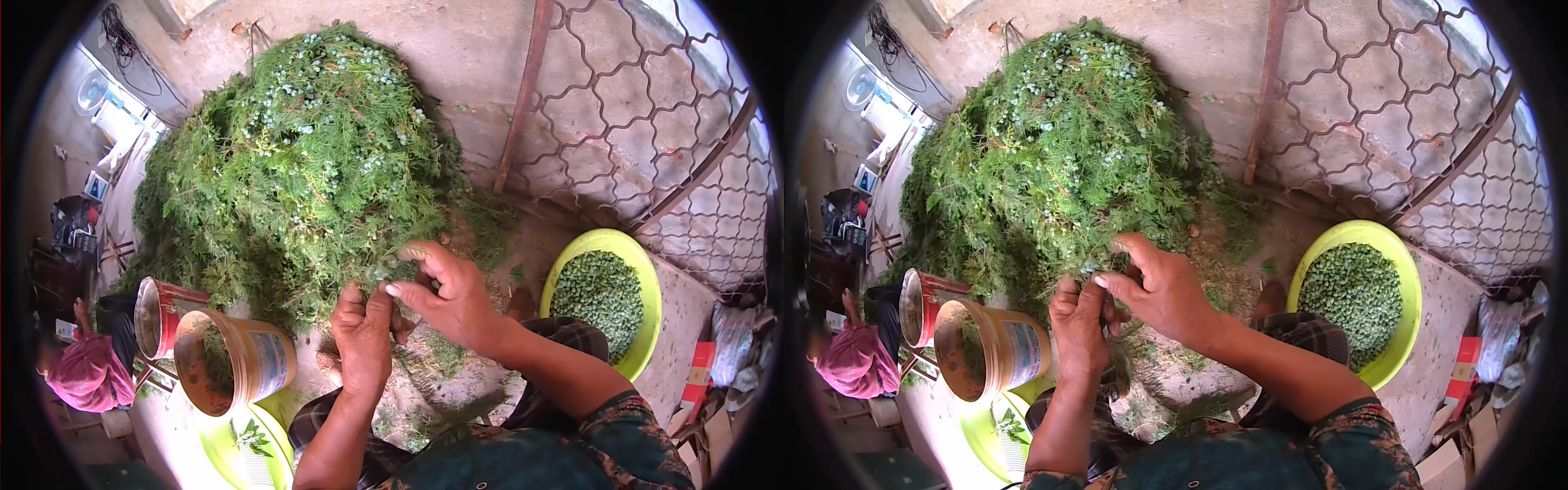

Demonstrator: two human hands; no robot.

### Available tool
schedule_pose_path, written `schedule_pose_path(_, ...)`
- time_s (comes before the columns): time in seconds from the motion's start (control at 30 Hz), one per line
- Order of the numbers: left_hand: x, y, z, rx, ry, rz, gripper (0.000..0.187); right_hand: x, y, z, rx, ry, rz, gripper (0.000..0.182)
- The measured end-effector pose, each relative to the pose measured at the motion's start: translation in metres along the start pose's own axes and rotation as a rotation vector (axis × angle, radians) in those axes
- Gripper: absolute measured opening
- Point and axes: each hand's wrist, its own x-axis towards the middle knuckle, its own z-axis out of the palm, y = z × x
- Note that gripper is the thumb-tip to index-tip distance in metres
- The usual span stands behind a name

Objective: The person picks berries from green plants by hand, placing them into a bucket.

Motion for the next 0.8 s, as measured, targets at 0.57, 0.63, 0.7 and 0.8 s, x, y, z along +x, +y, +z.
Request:
schedule_pose_path(0.57,-0.001,0.018,-0.006,0.006,0.005,-0.163,0.006,0.016,0.007,-0.038,1.188,-0.145,0.433,0.027)
schedule_pose_path(0.63,0.000,0.018,-0.006,-0.012,-0.001,-0.231,0.006,0.014,0.008,-0.033,1.060,-0.253,0.328,0.025)
schedule_pose_path(0.7,-0.001,0.018,-0.004,-0.012,-0.020,-0.230,0.006,0.015,0.006,-0.019,0.221,-0.118,-0.263,0.019)
schedule_pose_path(0.8,-0.003,0.016,-0.004,0.077,-0.068,-0.222,0.008,0.011,0.009,-0.014,0.128,-0.202,-0.163,0.026)
